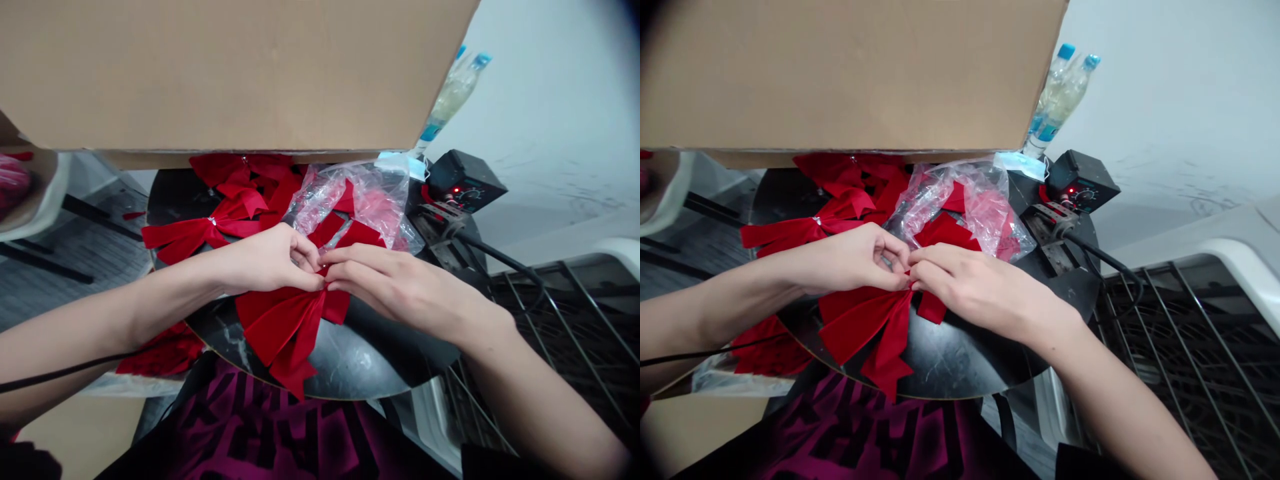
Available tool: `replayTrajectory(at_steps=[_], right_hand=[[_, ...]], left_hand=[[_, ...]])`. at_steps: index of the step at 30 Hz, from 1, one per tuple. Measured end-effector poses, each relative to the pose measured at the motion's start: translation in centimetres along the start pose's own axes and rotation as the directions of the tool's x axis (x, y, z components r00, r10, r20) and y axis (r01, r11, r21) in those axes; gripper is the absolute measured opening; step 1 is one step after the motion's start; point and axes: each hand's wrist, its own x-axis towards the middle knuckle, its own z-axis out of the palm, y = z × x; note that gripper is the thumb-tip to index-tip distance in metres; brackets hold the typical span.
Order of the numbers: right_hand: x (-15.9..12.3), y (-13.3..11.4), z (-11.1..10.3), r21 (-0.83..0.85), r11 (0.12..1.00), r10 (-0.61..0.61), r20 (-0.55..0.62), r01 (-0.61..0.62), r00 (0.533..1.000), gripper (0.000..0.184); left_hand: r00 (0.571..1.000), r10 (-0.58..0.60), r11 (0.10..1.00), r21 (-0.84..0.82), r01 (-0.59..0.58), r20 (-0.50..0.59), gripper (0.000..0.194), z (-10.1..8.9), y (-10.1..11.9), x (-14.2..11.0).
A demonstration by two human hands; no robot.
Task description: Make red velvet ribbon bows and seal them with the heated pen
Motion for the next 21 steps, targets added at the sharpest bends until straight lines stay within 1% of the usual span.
replayTrajectory(at_steps=[2,4,6,8,12,16,19,21], right_hand=[[0.2,0.1,-0.2,0.088,0.993,0.070,0.039,-0.073,0.997,0.021],[0.4,0.1,-0.4,0.139,0.981,0.130,0.066,-0.138,0.989,0.023],[0.7,0.0,-0.6,0.170,0.969,0.168,0.067,-0.178,0.983,0.021],[1.0,0.0,-0.7,0.212,0.955,0.201,0.057,-0.209,0.978,0.016],[1.5,0.1,-1.0,0.322,0.912,0.251,0.049,-0.253,0.967,0.006],[1.6,0.0,-1.6,0.390,0.869,0.312,0.042,-0.303,0.949,0.012],[1.5,-0.2,-1.7,0.375,0.858,0.364,0.039,-0.351,0.931,0.014],[1.6,-0.1,-1.4,0.353,0.869,0.360,0.027,-0.346,0.933,0.013]], left_hand=[[1.000,0.016,0.999,0.045,-0.017,0.025,0.002,-0.3,0.4,-0.2],[0.997,0.036,0.996,0.082,-0.041,0.067,0.006,-0.6,0.8,-0.4],[0.994,0.068,0.987,0.137,-0.079,0.084,0.010,-0.8,1.2,-0.6],[0.993,0.092,0.971,0.214,-0.107,0.078,0.009,-0.9,1.5,-0.9],[0.992,0.119,0.942,0.310,-0.128,0.047,0.017,-1.0,1.8,-1.1],[0.994,0.112,0.937,0.330,-0.112,0.020,0.019,-1.2,1.9,-1.3],[0.995,0.102,0.934,0.345,-0.095,-0.003,0.020,-1.2,1.9,-1.5],[0.994,0.110,0.936,0.338,-0.096,-0.024,0.019,-1.1,1.8,-1.5]])
